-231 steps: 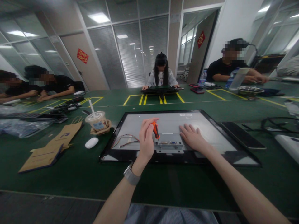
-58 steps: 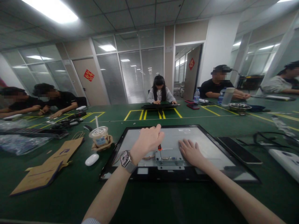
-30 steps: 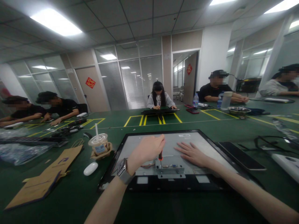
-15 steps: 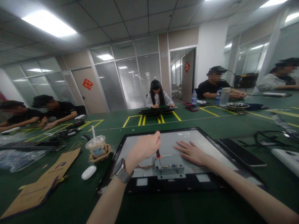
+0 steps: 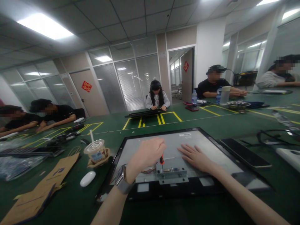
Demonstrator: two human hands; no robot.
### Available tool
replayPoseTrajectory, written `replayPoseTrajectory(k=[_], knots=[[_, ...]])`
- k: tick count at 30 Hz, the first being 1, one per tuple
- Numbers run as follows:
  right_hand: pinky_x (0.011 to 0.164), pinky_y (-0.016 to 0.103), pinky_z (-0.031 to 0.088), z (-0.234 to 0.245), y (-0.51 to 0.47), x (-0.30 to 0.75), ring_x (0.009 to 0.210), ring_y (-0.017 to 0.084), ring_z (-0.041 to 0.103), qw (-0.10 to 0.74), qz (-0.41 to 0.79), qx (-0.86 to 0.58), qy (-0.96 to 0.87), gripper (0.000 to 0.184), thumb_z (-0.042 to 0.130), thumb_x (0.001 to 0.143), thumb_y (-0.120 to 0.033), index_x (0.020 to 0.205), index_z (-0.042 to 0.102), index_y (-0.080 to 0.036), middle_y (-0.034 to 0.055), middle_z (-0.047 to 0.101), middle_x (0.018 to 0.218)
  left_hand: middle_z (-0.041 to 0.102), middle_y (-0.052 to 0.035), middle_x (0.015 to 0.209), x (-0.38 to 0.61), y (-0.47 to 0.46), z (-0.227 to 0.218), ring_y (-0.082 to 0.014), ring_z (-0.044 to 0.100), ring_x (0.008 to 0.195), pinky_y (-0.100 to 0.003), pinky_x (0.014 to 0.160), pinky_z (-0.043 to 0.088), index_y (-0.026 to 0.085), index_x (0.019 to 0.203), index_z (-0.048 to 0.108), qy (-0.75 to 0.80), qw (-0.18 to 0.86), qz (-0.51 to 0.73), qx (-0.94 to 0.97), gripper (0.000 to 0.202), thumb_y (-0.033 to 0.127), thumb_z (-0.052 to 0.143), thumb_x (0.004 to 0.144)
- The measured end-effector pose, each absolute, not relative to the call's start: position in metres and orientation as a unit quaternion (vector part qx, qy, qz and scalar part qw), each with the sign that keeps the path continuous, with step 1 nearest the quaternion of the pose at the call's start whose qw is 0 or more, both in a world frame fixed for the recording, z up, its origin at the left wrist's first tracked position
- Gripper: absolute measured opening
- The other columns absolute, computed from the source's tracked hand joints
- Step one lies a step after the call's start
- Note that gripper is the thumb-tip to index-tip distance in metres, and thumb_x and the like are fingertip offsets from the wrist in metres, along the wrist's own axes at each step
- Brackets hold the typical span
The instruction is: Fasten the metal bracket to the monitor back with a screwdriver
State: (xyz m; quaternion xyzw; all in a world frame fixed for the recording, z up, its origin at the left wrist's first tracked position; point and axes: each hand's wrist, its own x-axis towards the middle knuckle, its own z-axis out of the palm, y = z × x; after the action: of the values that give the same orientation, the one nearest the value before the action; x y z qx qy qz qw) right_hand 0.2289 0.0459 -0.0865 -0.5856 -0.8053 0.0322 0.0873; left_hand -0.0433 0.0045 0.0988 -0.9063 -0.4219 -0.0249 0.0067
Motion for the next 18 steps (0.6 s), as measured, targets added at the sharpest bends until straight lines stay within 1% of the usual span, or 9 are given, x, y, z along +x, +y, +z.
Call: replayPoseTrajectory(k=[2,4,7,9,11,15,18], knots=[[0.119,0.063,0.018,-0.086,0.045,0.229,0.15,0.03,0.026,0.095,0.038,-0.587,-0.803,0.058,0.025,0.103,-0.054,0.155,0.039,-0.034,0.0053,0.032,0.163,0.07,-0.0046,0.092,-0.046,0.005,0.1,-0.0208,0.066,0.084,-0.03,0.075,0.046,0.022,0.099,0.054,-0.421,-0.037,-0.027,-0.906,0.029,0.026,0.026,0.101],[0.119,0.063,0.018,-0.086,0.045,0.229,0.15,0.031,0.026,0.096,0.046,-0.588,-0.802,0.058,0.025,0.103,-0.055,0.155,0.039,-0.034,0.0051,0.031,0.164,0.07,-0.003,0.087,-0.049,0.007,0.1,-0.0207,0.066,0.081,-0.03,0.073,0.046,0.023,0.105,0.052,-0.431,-0.055,-0.03,-0.9,0.027,0.03,0.026,0.103],[0.12,0.063,0.016,-0.085,0.045,0.228,0.15,0.031,0.025,0.104,0.053,-0.583,-0.804,0.059,0.025,0.103,-0.058,0.155,0.039,-0.034,0.0049,0.031,0.164,0.069,-0.0046,0.089,-0.051,0.011,0.098,-0.0231,0.067,0.081,-0.031,0.071,0.046,0.022,0.102,0.052,-0.444,-0.004,-0.022,-0.896,0.029,0.034,0.025,0.104],[0.12,0.063,0.016,-0.084,0.044,0.228,0.15,0.031,0.024,0.109,0.058,-0.58,-0.805,0.06,0.024,0.102,-0.059,0.155,0.039,-0.034,0.0051,0.031,0.164,0.069,-0.0074,0.097,-0.052,0.014,0.097,-0.0247,0.068,0.085,-0.033,0.071,0.046,0.021,0.097,0.053,-0.429,0.051,0.001,-0.902,0.032,0.031,0.024,0.104],[0.119,0.064,0.015,-0.083,0.043,0.228,0.15,0.031,0.024,0.109,0.063,-0.579,-0.806,0.061,0.024,0.102,-0.059,0.155,0.039,-0.033,0.0055,0.031,0.164,0.068,-0.009,0.103,-0.052,0.015,0.096,-0.0254,0.067,0.09,-0.034,0.074,0.047,0.02,0.094,0.055,-0.413,0.079,0.024,-0.907,0.033,0.026,0.024,0.103],[0.119,0.063,0.015,-0.084,0.043,0.228,0.15,0.031,0.024,0.108,0.063,-0.581,-0.805,0.062,0.023,0.102,-0.06,0.155,0.039,-0.033,0.0057,0.031,0.164,0.068,-0.0099,0.107,-0.052,0.012,0.098,-0.0256,0.066,0.099,-0.035,0.081,0.049,0.019,0.092,0.056,-0.442,0.044,0.011,-0.896,0.03,0.023,0.028,0.099],[0.119,0.063,0.015,-0.083,0.042,0.227,0.151,0.031,0.023,0.101,0.059,-0.581,-0.805,0.062,0.022,0.103,-0.059,0.155,0.039,-0.032,0.0061,0.029,0.164,0.07,-0.0083,0.101,-0.051,0.01,0.1,-0.0237,0.067,0.095,-0.034,0.08,0.048,0.019,0.095,0.057,-0.464,-0.014,-0.012,-0.886,0.028,0.024,0.029,0.098]])
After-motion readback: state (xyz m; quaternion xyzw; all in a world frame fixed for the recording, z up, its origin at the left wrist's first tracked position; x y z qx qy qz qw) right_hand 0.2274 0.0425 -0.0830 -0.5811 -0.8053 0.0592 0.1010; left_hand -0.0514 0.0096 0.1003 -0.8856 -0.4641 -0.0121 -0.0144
